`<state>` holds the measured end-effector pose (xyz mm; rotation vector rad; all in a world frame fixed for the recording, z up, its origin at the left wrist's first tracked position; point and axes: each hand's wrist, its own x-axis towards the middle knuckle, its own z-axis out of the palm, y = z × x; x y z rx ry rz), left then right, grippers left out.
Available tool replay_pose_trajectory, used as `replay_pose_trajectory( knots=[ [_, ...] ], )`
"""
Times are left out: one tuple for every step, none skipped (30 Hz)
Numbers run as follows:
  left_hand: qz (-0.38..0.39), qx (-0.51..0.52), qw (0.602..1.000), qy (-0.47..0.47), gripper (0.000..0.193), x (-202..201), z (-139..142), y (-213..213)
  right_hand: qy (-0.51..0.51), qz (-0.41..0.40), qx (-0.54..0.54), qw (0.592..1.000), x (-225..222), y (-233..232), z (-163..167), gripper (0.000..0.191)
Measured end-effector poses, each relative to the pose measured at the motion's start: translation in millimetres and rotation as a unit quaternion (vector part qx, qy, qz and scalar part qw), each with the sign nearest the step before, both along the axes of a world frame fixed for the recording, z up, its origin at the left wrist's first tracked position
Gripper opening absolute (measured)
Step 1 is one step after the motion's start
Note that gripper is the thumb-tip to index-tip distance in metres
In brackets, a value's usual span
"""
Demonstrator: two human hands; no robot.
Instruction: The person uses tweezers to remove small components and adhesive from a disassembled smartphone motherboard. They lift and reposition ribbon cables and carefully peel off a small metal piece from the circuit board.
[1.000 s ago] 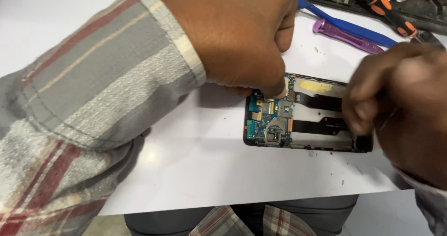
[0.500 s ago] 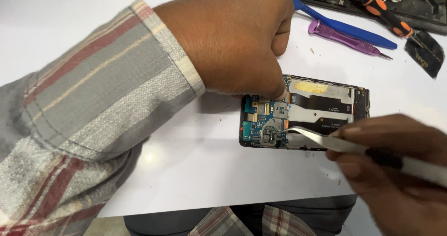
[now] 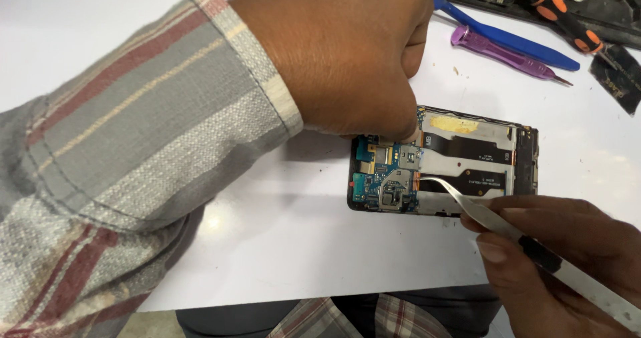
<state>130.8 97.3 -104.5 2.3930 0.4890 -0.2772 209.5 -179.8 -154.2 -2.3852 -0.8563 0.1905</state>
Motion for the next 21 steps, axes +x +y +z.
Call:
replay_pose_trajectory(
  knots=[
    [0.000, 0.001, 1.000, 0.000, 0.030, 0, -1, 0, -0.002, -0.003, -0.016, 1.000, 0, 0, 0, 0.026],
    [0.000, 0.002, 1.000, -0.001, 0.030, 0, -1, 1, -0.004, -0.006, -0.031, 0.999, 0, 0, 0, 0.026],
    [-0.001, 0.001, 1.000, -0.003, 0.030, 2, -1, 1, -0.006, -0.009, -0.046, 0.999, 0, -1, 1, 0.026],
    [-0.001, 0.003, 1.000, -0.004, 0.030, 2, -2, 1, -0.014, -0.011, -0.053, 0.998, -1, -1, 0, 0.027],
    [0.000, 0.004, 1.000, -0.005, 0.031, 3, -2, 1, -0.022, -0.013, -0.061, 0.998, 0, -2, 0, 0.027],
    [0.000, 0.005, 1.000, -0.007, 0.031, 4, -2, 1, -0.029, -0.016, -0.067, 0.997, 0, -3, 0, 0.027],
    [0.000, 0.005, 1.000, -0.006, 0.031, 4, -3, 1, -0.038, -0.009, -0.083, 0.996, 0, -4, -1, 0.027],
    [0.001, 0.008, 1.000, -0.005, 0.031, 4, -3, 1, -0.047, -0.002, -0.098, 0.994, 1, -5, -1, 0.027],
    [-0.001, 0.011, 1.000, -0.004, 0.030, 4, -3, 0, -0.055, 0.005, -0.114, 0.992, 2, -5, -1, 0.028],
    [0.001, 0.010, 1.000, -0.005, 0.030, 4, -4, 0, -0.047, 0.023, -0.077, 0.996, 3, -5, -1, 0.027],
    [0.002, 0.008, 1.000, -0.005, 0.030, 4, -4, 0, -0.040, 0.041, -0.040, 0.998, 5, -4, -1, 0.027],
    [0.003, 0.007, 1.000, -0.006, 0.029, 4, -4, 0, -0.032, 0.059, -0.003, 0.998, 6, -3, -1, 0.027],
    [0.002, 0.008, 1.000, -0.005, 0.029, 4, -4, 1, -0.020, 0.066, -0.006, 0.998, 7, -2, 0, 0.026],
    [0.002, 0.008, 1.000, -0.003, 0.029, 4, -4, 1, -0.008, 0.072, -0.010, 0.997, 8, -1, 1, 0.026],
    [0.001, 0.008, 1.000, -0.002, 0.029, 4, -4, 1, 0.004, 0.078, -0.013, 0.997, 9, -1, 2, 0.026],
    [-0.001, 0.012, 1.000, -0.002, 0.029, 4, -4, 1, 0.008, 0.072, -0.012, 0.997, 9, 0, 3, 0.026],
    [-0.002, 0.016, 1.000, -0.001, 0.029, 4, -4, 1, 0.011, 0.065, -0.010, 0.998, 10, -1, 3, 0.026],
    [-0.004, 0.020, 1.000, -0.001, 0.029, 4, -4, 1, 0.015, 0.059, -0.009, 0.998, 10, -1, 3, 0.027],
    [-0.006, 0.020, 1.000, -0.001, 0.029, 4, -4, 0, 0.013, 0.056, -0.015, 0.998, 11, -3, 3, 0.027],
    [-0.008, 0.019, 1.000, -0.002, 0.029, 5, -4, 0, 0.009, 0.053, -0.021, 0.998, 12, -4, 3, 0.028],
    [-0.009, 0.019, 1.000, -0.002, 0.029, 5, -4, 1, 0.006, 0.051, -0.026, 0.998, 12, -6, 2, 0.028]
  ],
)
